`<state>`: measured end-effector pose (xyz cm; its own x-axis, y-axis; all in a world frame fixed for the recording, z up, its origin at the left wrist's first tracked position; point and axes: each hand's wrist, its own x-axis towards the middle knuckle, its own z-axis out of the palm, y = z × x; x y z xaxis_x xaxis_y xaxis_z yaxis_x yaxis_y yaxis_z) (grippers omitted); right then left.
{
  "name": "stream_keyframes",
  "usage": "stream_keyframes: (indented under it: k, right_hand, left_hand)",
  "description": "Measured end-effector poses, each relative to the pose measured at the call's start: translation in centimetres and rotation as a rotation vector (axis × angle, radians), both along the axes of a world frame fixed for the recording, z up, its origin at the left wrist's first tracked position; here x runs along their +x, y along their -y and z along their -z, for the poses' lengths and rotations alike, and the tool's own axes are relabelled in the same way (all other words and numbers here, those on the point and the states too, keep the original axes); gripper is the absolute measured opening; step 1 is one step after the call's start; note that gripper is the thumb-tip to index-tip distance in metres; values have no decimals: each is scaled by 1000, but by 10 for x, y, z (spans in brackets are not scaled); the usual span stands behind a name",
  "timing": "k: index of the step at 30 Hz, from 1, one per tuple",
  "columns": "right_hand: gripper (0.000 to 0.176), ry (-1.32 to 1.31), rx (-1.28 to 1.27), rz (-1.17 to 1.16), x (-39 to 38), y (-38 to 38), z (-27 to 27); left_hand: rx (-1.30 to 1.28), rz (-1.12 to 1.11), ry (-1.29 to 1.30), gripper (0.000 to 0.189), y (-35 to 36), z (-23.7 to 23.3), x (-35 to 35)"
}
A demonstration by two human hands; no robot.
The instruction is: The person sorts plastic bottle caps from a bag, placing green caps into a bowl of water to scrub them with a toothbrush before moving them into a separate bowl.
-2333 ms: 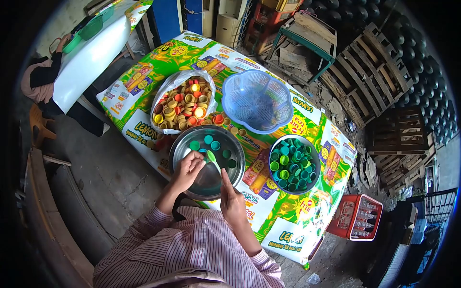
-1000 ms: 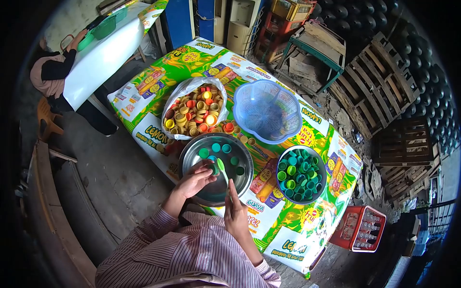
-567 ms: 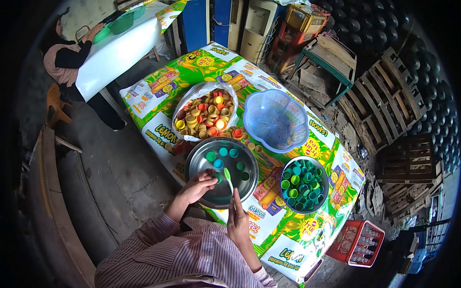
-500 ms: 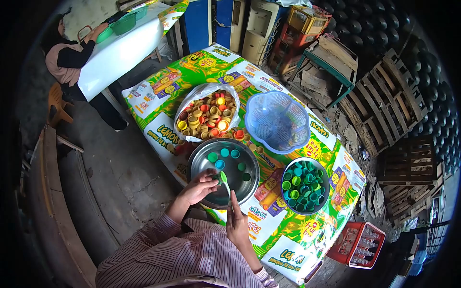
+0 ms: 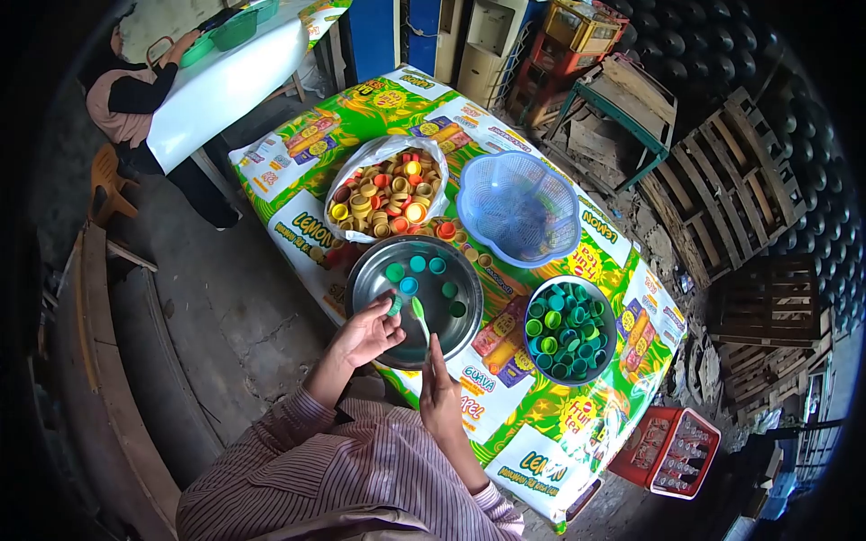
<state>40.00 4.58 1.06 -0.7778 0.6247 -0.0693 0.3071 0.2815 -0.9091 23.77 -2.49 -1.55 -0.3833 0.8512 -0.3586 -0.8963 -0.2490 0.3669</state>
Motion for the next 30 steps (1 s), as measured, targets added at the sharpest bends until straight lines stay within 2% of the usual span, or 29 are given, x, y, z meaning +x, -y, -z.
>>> stream_keyframes:
  k: [2, 4, 6, 10, 15, 17, 18, 21, 22, 24, 25, 26, 28, 30]
  right_hand:
    - [50, 30, 42, -6, 2, -4, -1]
    - [51, -86, 71, -73, 4, 1, -3]
    - [51, 38, 11, -66, 3, 2, -9]
    - [50, -28, 31, -54, 4, 0, -8]
    - [50, -1, 29, -71, 8, -1, -9]
    - [51, -47, 56, -30, 9, -2, -5]
    - [51, 54, 27, 29, 11, -6, -4]
    - [51, -58, 129, 31, 17, -10, -1]
    - [50, -187, 283, -31, 16, -9, 6]
    - [50, 20, 93, -90, 17, -4, 1]
    - [50, 7, 78, -68, 17, -5, 7]
    - [50, 9, 80, -64, 17, -5, 9]
    - [51, -129, 245, 10, 15, -4, 9]
    - [51, -101, 282, -7, 15, -2, 5]
  left_hand:
    - [18, -6, 62, 29, -2, -3, 3]
    - [76, 31, -11, 32, -1, 1, 6]
    - [-43, 7, -126, 30, -6, -1, 9]
    - [-88, -4, -374, 34, -7, 13, 13]
    - [-34, 50, -487, 36, -7, -2, 14]
    - [-41, 59, -488, 36, -5, 9, 13]
    - [-46, 64, -493, 37, -4, 12, 13]
    - [-31, 39, -423, 38, -2, 13, 11]
    - [-70, 19, -425, 38, -1, 15, 11]
    - [-72, 59, -435, 36, -2, 13, 11]
    - [-106, 48, -522, 35, -2, 18, 11]
    - [-139, 33, -608, 34, -2, 20, 11]
    - [-151, 19, -588, 32, 0, 19, 11]
    - [-118, 49, -540, 32, 0, 20, 7]
